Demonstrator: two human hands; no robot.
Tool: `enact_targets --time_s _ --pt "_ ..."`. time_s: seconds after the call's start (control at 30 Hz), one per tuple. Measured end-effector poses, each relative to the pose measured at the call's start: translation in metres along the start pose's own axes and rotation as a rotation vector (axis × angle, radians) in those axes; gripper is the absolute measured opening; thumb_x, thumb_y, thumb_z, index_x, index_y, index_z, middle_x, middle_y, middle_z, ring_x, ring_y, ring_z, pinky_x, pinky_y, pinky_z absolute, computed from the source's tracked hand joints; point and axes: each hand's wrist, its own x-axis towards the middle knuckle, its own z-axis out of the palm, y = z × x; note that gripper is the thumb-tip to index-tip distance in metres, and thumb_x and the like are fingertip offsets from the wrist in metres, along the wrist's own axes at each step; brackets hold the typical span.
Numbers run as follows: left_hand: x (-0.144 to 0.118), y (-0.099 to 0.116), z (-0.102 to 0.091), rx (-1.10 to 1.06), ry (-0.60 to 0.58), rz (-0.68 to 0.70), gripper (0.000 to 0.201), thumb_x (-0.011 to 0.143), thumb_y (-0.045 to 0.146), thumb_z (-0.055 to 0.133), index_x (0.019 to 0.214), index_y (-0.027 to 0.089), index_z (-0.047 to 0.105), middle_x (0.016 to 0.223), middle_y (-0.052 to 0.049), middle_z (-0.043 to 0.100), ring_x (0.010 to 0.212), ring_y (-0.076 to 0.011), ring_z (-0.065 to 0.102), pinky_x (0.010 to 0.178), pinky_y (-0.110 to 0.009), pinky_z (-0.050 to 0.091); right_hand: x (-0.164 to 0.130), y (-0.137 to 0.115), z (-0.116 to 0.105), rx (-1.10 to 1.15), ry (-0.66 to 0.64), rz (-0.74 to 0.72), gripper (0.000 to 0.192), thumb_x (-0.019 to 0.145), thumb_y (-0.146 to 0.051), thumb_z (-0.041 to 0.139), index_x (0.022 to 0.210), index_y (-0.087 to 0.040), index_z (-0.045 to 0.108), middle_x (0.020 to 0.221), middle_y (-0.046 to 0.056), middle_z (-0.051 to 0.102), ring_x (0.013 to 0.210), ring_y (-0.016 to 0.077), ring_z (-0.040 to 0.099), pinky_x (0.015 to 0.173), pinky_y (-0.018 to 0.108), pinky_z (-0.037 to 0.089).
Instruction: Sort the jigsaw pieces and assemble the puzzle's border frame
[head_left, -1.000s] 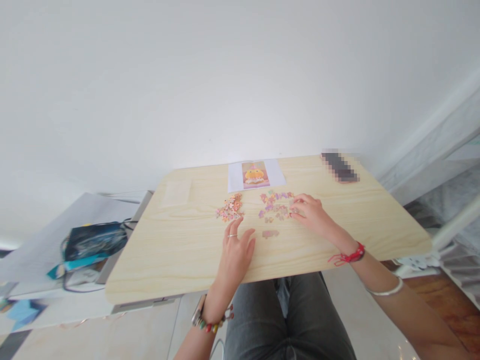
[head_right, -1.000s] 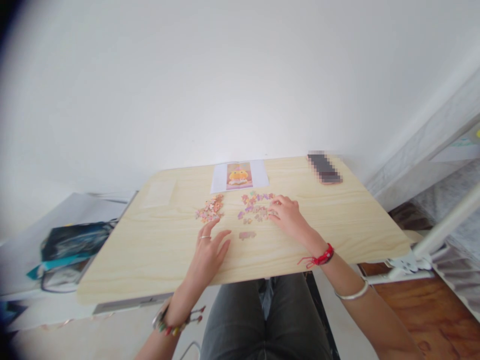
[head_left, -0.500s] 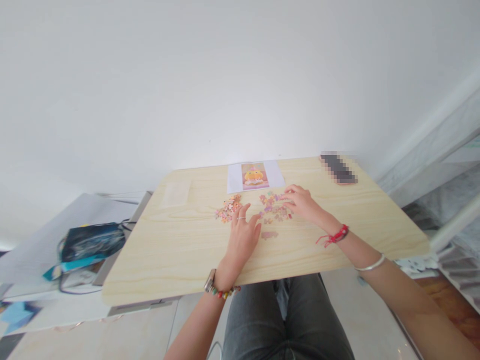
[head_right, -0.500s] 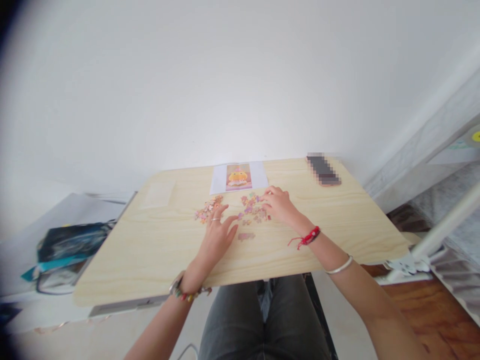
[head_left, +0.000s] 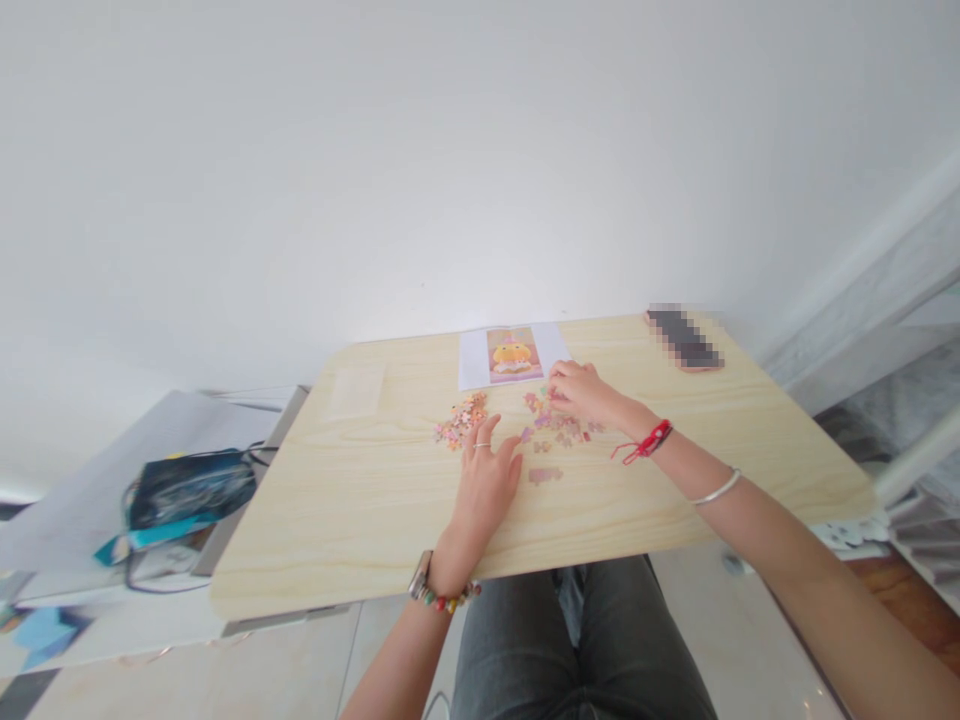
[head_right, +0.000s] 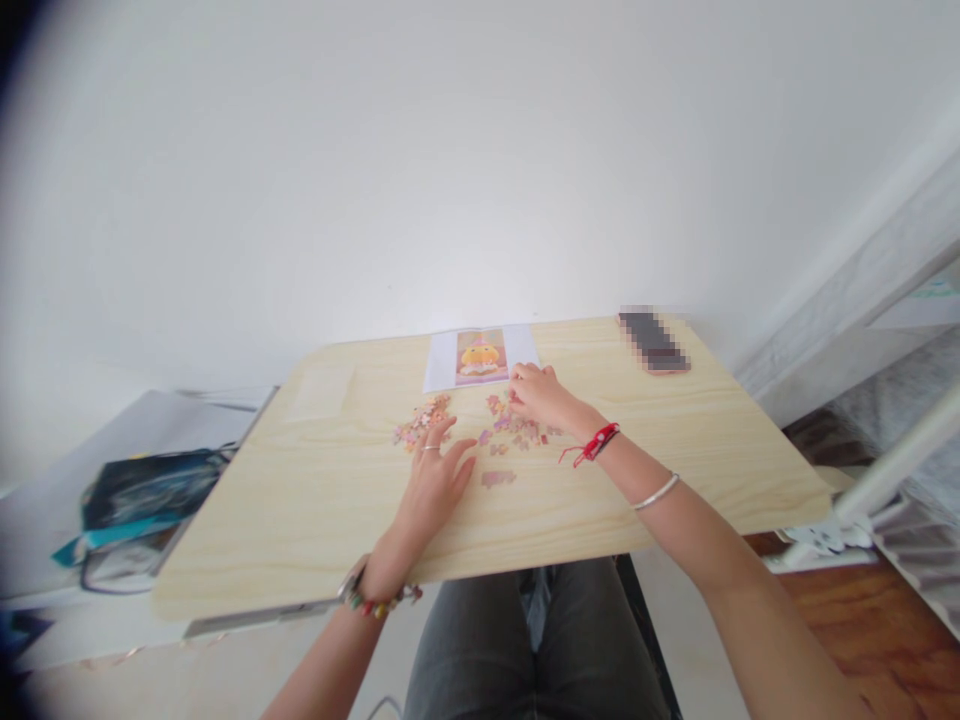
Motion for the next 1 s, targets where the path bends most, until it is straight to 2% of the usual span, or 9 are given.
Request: enact_targets --time_s 0.23,0.33,0.43,0.57,0.67,0.8,1.0 --pt "0.009 0.005 0.002 -0.004 -0.009 0.016 0.016 0.081 0.013 0.051 0.093 0.017 0.06 0.121 -0.014 0.041 0.118 -0.0309 0.04 0.096 -0.052 0.041 -0.028 0.02 -0.001 0.035 0.012 0.027 0.01 0.081 -0.023 0.056 0.079 -0.018 0.065 0.096 0.008 0.057 0.095 0.0216 0.05 0.08 0.035 0.034" --pt "0.02 0.003 0.001 -0.003 -0.01 0.039 0.013 0.081 0.014 0.052 0.09 0.018 0.06 0.122 -0.013 0.043 0.118 -0.0309 0.04 0.096 -0.054 0.04 -0.03 0.033 0.001 0.102 0.073 0.007 0.014 0.084 -0.022 0.053 0.084 -0.019 0.067 0.097 0.007 0.058 0.095 0.0194 0.052 0.081 0.033 0.036" --pt "0.034 0.0 0.0 0.019 -0.024 0.058 0.014 0.08 0.014 0.054 0.092 0.019 0.06 0.122 -0.013 0.043 0.118 -0.0312 0.04 0.095 -0.055 0.04 -0.029 0.047 0.003 0.089 0.156 0.064 0.014 0.082 -0.021 0.055 0.087 -0.02 0.067 0.099 0.007 0.057 0.095 0.0196 0.052 0.08 0.033 0.038" --pt "0.045 -0.001 0.0 0.034 -0.039 0.058 0.018 0.079 0.012 0.054 0.095 0.019 0.06 0.122 -0.013 0.043 0.117 -0.0313 0.041 0.094 -0.053 0.041 -0.028 0.057 0.007 0.033 0.13 0.111 0.012 0.079 -0.024 0.058 0.087 -0.021 0.067 0.1 0.008 0.057 0.096 0.0211 0.052 0.08 0.034 0.039" --pt "0.046 -0.001 0.003 0.029 -0.032 0.06 0.019 0.079 0.011 0.054 0.095 0.019 0.06 0.122 -0.013 0.043 0.116 -0.0303 0.041 0.095 -0.052 0.041 -0.029 0.057 0.008 0.033 0.101 0.108 0.013 0.08 -0.024 0.057 0.088 -0.02 0.067 0.099 0.008 0.058 0.096 0.0209 0.051 0.08 0.034 0.039" --pt "0.044 -0.002 0.007 0.02 -0.022 0.075 0.017 0.079 0.01 0.053 0.09 0.018 0.063 0.119 -0.012 0.045 0.115 -0.0289 0.042 0.096 -0.051 0.041 -0.037 0.049 0.003 0.07 0.129 0.1 0.016 0.081 -0.021 0.055 0.09 -0.02 0.067 0.101 0.009 0.056 0.096 0.0208 0.052 0.082 0.035 0.04" --pt "0.043 0.002 0.013 -0.011 -0.075 0.083 0.019 0.08 0.011 0.052 0.088 0.021 0.067 0.122 -0.011 0.045 0.117 -0.0296 0.039 0.095 -0.052 0.041 -0.058 0.017 0.004 0.12 0.123 0.051 0.019 0.083 -0.02 0.051 0.091 -0.023 0.068 0.104 0.008 0.055 0.098 0.0212 0.05 0.085 0.037 0.038"
